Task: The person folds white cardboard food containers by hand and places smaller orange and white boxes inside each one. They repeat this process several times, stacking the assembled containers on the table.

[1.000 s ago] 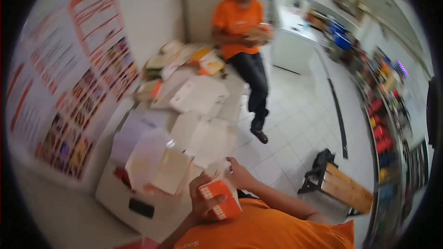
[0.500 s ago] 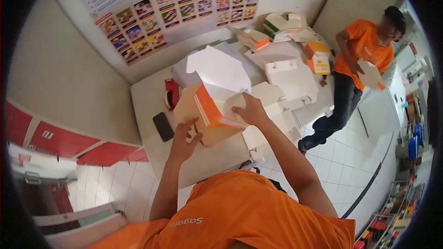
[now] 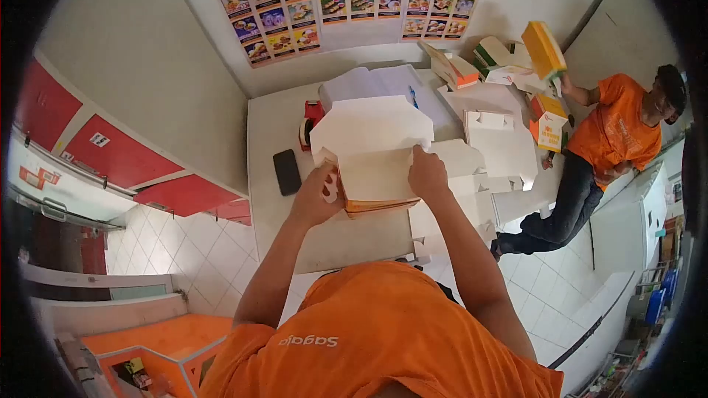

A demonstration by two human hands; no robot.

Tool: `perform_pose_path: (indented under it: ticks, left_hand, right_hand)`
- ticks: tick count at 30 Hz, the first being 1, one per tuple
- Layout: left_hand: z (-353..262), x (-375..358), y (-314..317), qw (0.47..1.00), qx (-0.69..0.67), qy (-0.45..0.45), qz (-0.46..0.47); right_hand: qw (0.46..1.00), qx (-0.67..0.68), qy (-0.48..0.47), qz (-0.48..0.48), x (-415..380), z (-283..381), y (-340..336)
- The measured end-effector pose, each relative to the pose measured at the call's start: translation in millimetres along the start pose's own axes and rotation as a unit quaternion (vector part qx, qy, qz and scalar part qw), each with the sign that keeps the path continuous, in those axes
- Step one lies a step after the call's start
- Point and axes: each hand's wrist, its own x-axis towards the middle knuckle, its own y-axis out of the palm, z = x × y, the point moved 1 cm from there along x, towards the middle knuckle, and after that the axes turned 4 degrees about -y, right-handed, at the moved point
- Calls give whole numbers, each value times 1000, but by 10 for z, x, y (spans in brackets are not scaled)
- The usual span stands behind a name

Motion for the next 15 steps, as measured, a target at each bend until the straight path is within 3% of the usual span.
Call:
perform_pose_path:
  ticks: [4,6,9,13,15]
  left_hand:
    - [-26,-148,48,998,35,55,11]
    - [16,-199,89,987,70,143,-6]
    - [75,-222,118,991,107,80,17]
    - [-26,-244,150,989,127,77,-9]
    - [-70,-253,193,997,66,34,-7]
  right_hand:
    - [999,6,11,-30,6,-2,42]
    - [1000,6,15,-25,10,22,51]
    - [1000,-2,22,-15,9,48,60]
    - [999,-6,-7,-41,61,-81,150]
    - [997,75,-19,-15,77,-200,130]
